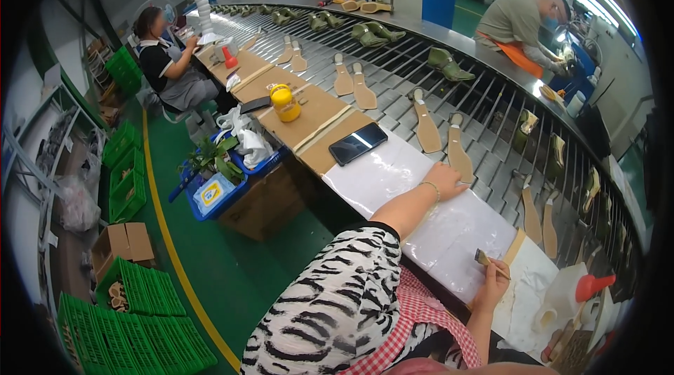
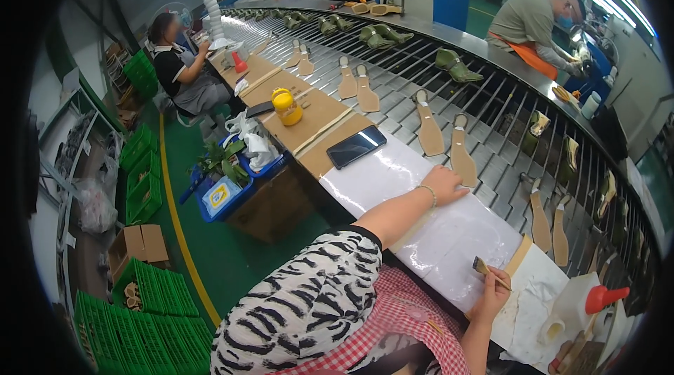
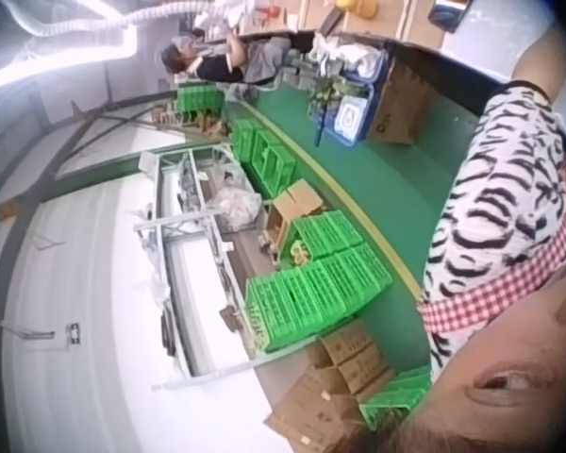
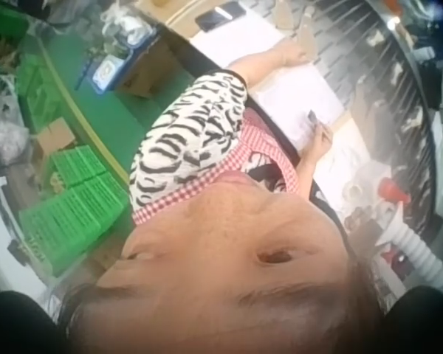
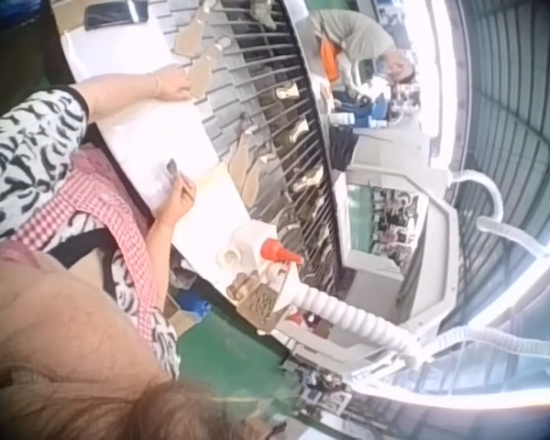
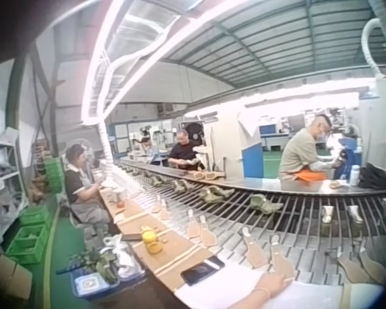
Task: Apply adhesive to shoe soles and components using a small brush at a manufacturing station.
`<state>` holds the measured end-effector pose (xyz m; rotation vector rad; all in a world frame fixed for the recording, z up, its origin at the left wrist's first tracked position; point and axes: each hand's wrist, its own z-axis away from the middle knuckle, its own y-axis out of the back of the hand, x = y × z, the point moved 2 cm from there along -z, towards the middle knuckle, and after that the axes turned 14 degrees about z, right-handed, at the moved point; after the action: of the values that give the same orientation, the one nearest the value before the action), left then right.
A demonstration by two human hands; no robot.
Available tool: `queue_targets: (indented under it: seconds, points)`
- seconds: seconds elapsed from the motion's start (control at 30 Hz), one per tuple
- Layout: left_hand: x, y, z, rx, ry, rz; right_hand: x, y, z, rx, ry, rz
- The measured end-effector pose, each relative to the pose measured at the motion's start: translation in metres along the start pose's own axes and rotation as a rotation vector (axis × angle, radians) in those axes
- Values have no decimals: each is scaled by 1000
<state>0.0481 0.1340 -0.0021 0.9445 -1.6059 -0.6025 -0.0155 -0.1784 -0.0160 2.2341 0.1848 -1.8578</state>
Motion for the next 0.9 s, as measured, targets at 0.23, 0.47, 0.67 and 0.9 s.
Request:
queue_targets:
  seconds: [0.23,0.47,0.67,0.9]
  points:
    - [-6,-3,0,-1,-8,-16,1,-3,-1,-1,-11,-2]
    - [-3,3,2,-5,-10,17,-2,-5,1,2,-14,8]
    - [-7,3,2,-11,-20,25,-3,-10,0,33,-25,-35]
    - [-12,2,3,3,-36,10,0,-12,0,39,-32,-31]
